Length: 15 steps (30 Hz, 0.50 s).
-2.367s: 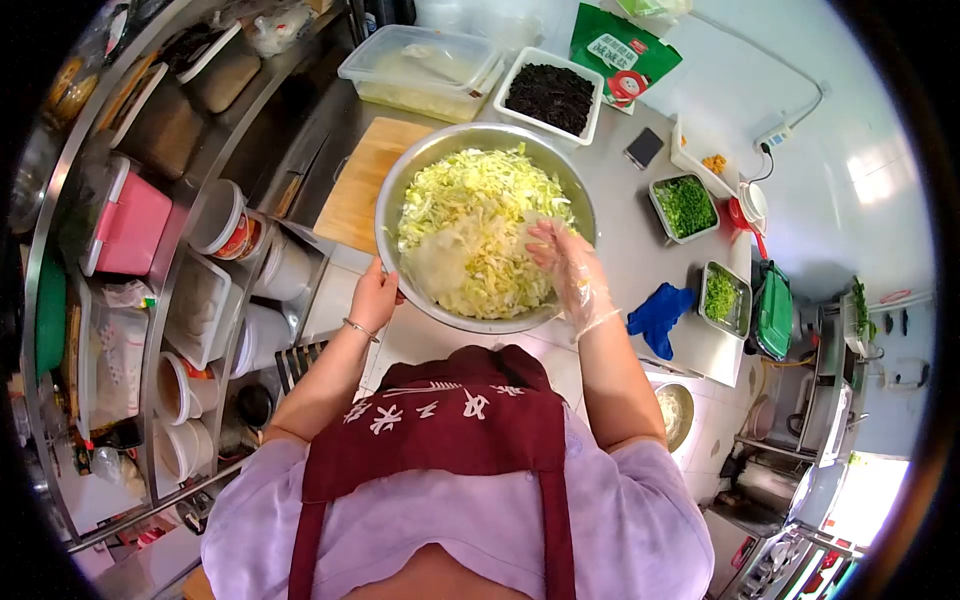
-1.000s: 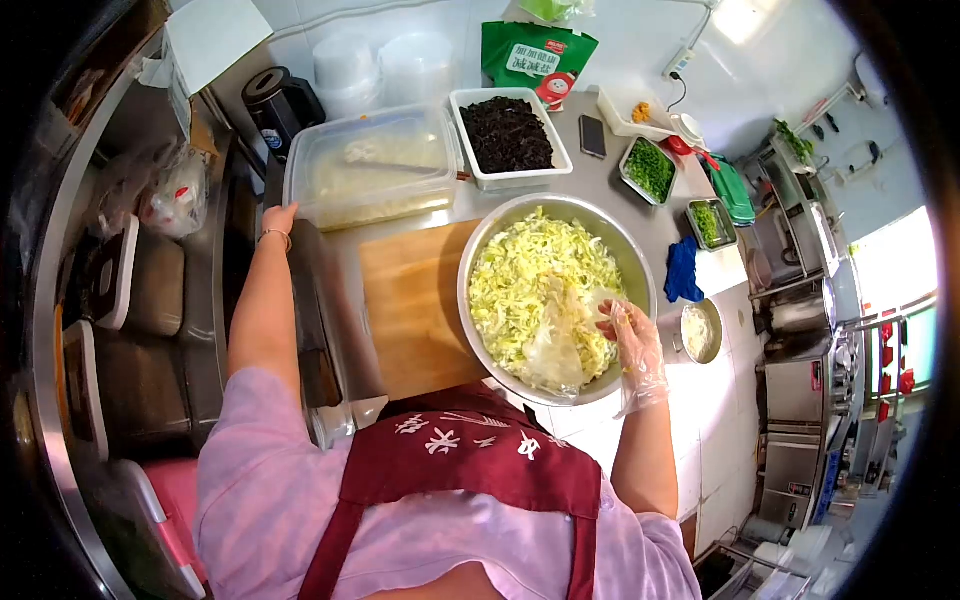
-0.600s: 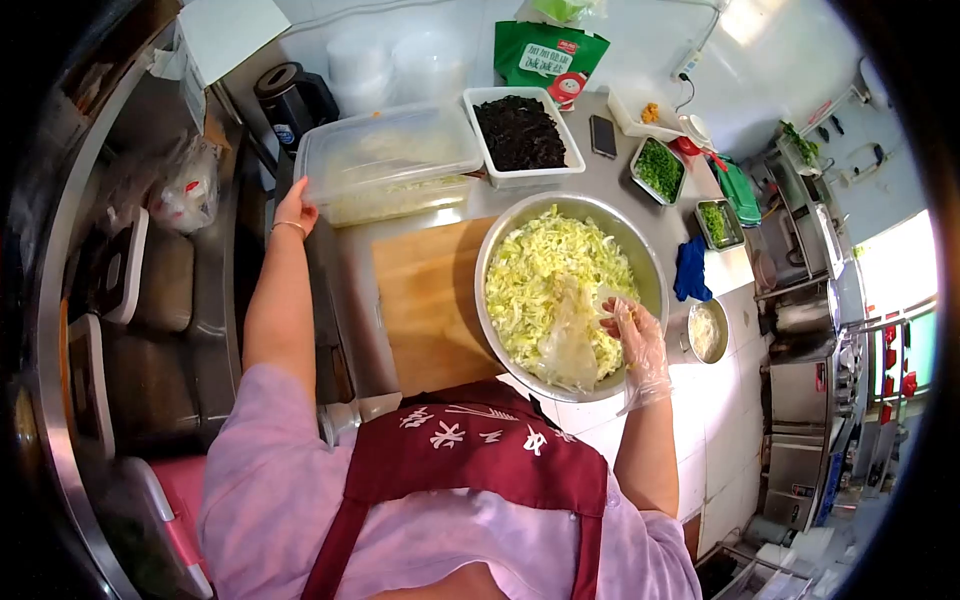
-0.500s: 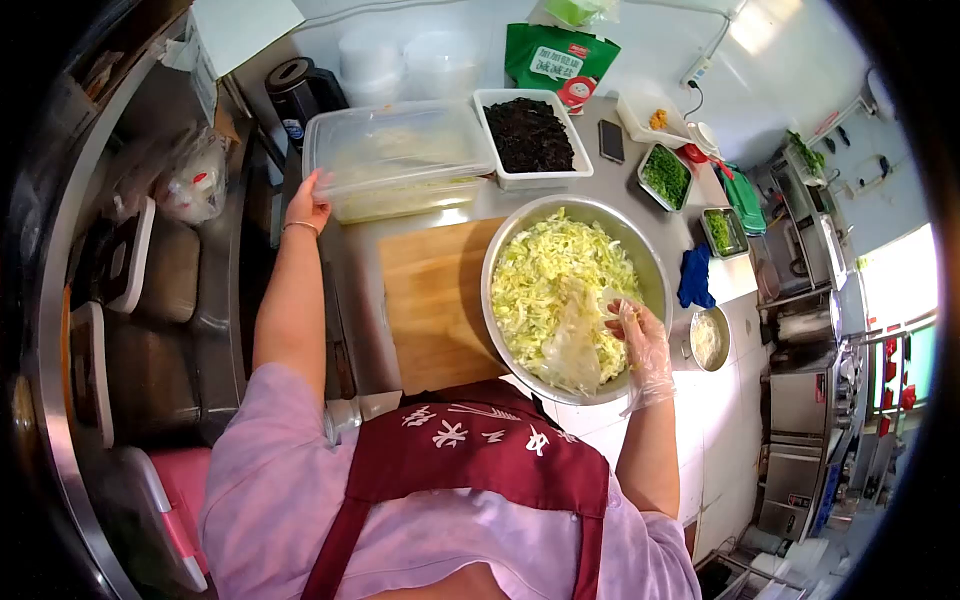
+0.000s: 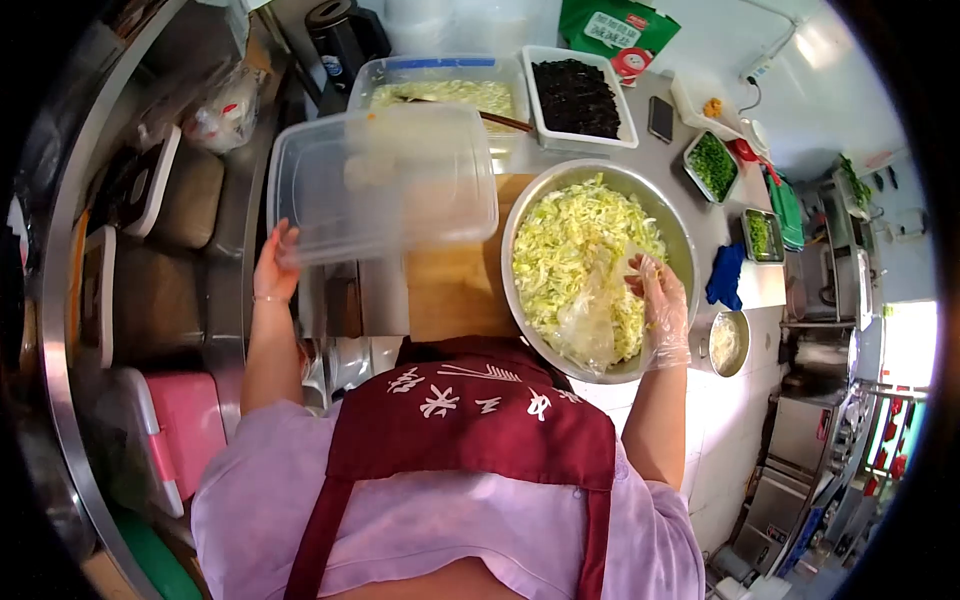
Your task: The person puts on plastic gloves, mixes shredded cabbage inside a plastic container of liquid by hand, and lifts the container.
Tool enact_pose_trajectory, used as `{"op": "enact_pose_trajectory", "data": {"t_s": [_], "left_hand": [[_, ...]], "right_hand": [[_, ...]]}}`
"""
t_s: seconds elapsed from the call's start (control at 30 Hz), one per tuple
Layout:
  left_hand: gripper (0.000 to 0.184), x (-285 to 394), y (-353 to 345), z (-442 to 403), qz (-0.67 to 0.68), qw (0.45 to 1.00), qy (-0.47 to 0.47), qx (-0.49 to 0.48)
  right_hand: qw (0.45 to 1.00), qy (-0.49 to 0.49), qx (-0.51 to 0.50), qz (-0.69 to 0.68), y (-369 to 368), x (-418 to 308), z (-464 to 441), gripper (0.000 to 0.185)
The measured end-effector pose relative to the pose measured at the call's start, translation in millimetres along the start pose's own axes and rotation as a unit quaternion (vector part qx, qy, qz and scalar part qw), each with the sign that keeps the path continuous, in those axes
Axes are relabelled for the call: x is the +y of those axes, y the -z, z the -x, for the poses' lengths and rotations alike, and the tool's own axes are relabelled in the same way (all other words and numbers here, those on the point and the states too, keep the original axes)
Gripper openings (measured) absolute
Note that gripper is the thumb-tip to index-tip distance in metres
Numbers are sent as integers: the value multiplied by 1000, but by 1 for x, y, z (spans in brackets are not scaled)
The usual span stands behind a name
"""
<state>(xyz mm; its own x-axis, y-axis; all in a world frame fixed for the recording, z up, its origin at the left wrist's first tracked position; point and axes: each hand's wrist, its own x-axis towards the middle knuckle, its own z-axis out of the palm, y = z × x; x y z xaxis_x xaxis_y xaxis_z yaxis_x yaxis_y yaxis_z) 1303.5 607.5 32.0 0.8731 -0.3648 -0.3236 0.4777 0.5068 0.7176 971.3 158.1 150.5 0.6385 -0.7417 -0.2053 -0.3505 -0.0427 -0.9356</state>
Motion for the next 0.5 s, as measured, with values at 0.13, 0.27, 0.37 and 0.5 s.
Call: {"op": "enact_pose_trajectory", "data": {"t_s": [0.13, 0.27, 0.37, 0.5], "left_hand": [[32, -13, 52, 56, -23, 999, -8, 38], [32, -38, 63, 80, -46, 996, 11, 73], [34, -55, 59, 69, -93, 990, 63, 86], [37, -63, 47, 47, -274, 952, 97, 95]], "right_hand": [[1000, 3, -18, 10, -2, 7, -16, 47], [999, 14, -43, 13, -11, 1, -24, 47], [997, 24, -61, 33, -15, 1, -30, 47], [997, 27, -73, 27, -19, -4, -28, 46]]}}
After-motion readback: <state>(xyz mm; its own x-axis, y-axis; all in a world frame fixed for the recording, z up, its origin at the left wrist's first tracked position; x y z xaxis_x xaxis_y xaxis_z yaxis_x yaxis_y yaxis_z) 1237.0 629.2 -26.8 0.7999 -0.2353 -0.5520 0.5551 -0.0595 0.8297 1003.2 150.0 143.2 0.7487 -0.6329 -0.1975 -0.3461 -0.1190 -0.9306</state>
